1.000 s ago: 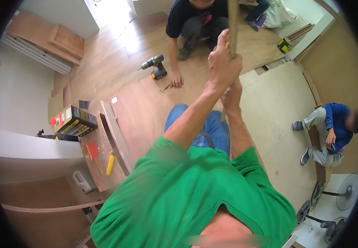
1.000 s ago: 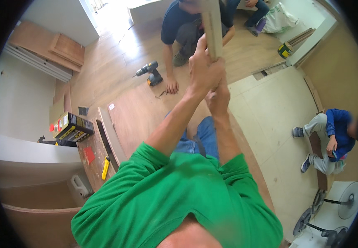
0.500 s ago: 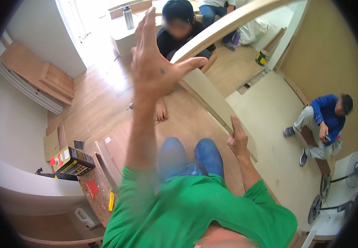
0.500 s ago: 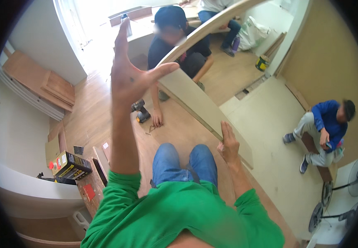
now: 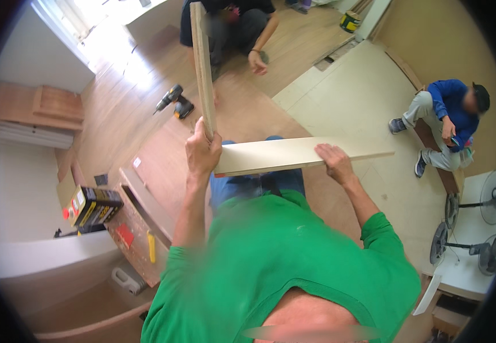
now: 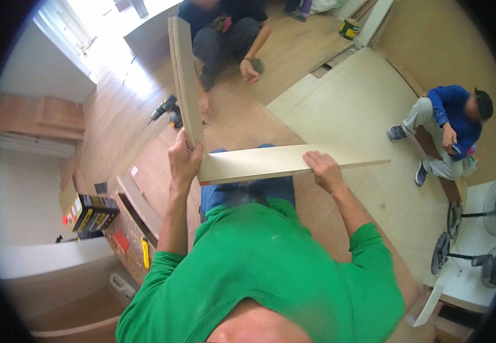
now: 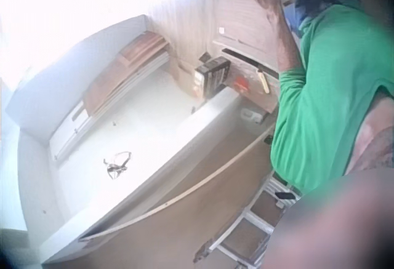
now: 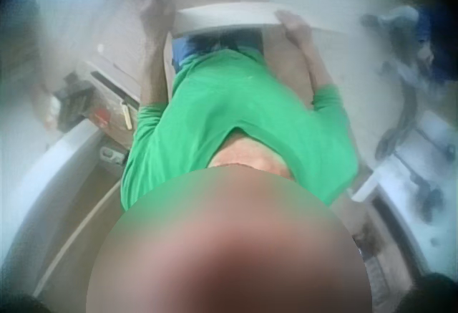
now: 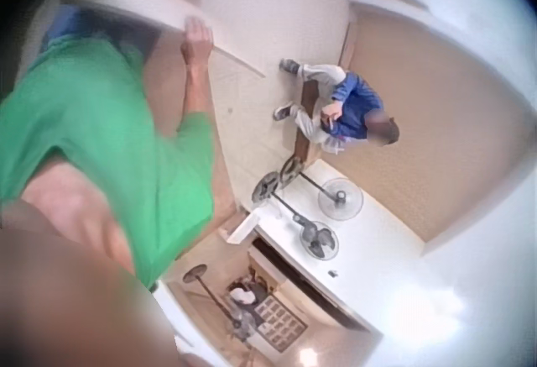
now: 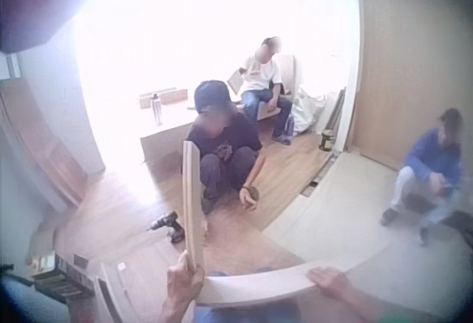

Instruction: The person assembles a wooden frame by aligning pieces and securing them with screws. A coworker uses a power drill to fasten the screws while the person holds the frame steady.

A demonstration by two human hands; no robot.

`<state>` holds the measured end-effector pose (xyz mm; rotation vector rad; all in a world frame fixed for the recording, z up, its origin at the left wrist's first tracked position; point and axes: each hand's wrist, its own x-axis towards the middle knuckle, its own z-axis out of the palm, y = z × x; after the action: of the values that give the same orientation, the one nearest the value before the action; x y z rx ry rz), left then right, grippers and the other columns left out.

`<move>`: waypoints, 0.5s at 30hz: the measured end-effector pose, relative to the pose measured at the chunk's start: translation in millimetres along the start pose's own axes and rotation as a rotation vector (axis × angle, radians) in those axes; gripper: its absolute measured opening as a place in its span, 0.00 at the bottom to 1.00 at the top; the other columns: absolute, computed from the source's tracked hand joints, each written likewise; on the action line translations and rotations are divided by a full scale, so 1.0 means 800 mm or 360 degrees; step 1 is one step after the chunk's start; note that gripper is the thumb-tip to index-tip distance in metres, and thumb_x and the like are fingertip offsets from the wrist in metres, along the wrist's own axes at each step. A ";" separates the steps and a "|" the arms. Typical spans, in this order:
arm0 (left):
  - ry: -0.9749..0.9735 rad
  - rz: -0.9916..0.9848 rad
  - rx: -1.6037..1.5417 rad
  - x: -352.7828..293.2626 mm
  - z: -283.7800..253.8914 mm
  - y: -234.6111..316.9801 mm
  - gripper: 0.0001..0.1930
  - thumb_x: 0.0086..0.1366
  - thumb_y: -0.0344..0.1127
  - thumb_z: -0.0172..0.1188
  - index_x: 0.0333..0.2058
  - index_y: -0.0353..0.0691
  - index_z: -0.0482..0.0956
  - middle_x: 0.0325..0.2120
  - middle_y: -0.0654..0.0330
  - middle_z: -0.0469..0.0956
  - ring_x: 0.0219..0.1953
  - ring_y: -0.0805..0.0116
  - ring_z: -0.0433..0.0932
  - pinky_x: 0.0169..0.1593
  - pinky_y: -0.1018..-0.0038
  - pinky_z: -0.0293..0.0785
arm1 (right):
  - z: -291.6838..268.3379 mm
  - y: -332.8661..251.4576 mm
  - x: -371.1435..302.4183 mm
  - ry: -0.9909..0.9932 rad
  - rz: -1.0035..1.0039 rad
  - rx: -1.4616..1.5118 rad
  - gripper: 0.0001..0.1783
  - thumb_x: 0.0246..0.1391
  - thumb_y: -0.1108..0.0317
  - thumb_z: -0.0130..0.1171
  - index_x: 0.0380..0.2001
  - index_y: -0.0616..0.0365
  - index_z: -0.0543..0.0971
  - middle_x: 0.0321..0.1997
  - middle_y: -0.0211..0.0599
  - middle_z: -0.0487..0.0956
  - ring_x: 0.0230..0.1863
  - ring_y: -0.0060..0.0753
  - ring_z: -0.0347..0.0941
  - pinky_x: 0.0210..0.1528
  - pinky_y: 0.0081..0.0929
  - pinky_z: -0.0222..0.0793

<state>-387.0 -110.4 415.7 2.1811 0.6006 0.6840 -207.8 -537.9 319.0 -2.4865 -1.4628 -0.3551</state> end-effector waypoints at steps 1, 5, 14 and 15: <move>0.0037 -0.0100 -0.0041 -0.022 -0.003 -0.010 0.22 0.66 0.32 0.64 0.58 0.36 0.81 0.31 0.37 0.86 0.36 0.37 0.90 0.42 0.49 0.85 | -0.003 0.004 0.003 -0.0003 -0.0045 0.0016 0.27 0.55 0.81 0.60 0.59 0.55 0.84 0.62 0.43 0.87 0.63 0.50 0.84 0.64 0.51 0.79; 0.0215 -0.0252 0.0032 -0.055 -0.013 -0.059 0.18 0.64 0.32 0.66 0.50 0.31 0.87 0.29 0.45 0.89 0.28 0.54 0.90 0.37 0.58 0.84 | -0.015 0.015 0.059 -0.0013 -0.0218 0.0002 0.17 0.54 0.80 0.62 0.47 0.54 0.84 0.51 0.37 0.90 0.55 0.46 0.86 0.55 0.47 0.79; 0.0382 -0.0551 0.0106 0.002 -0.055 -0.122 0.16 0.60 0.32 0.68 0.45 0.29 0.89 0.30 0.55 0.90 0.29 0.67 0.87 0.35 0.67 0.84 | 0.007 0.049 0.245 0.0053 -0.0462 -0.0100 0.09 0.55 0.75 0.66 0.38 0.47 0.84 0.39 0.33 0.86 0.48 0.43 0.84 0.52 0.43 0.74; 0.0412 -0.0595 0.0218 0.007 -0.063 -0.122 0.15 0.60 0.31 0.69 0.43 0.28 0.89 0.28 0.55 0.89 0.28 0.67 0.87 0.34 0.68 0.83 | 0.018 0.050 0.260 0.0068 -0.0478 -0.0076 0.09 0.56 0.75 0.66 0.38 0.47 0.84 0.39 0.33 0.86 0.49 0.43 0.84 0.52 0.43 0.74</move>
<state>-434.3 -21.7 370.6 2.0342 1.1862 0.7415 -73.6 -381.0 369.8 -2.2769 -1.8326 -0.4979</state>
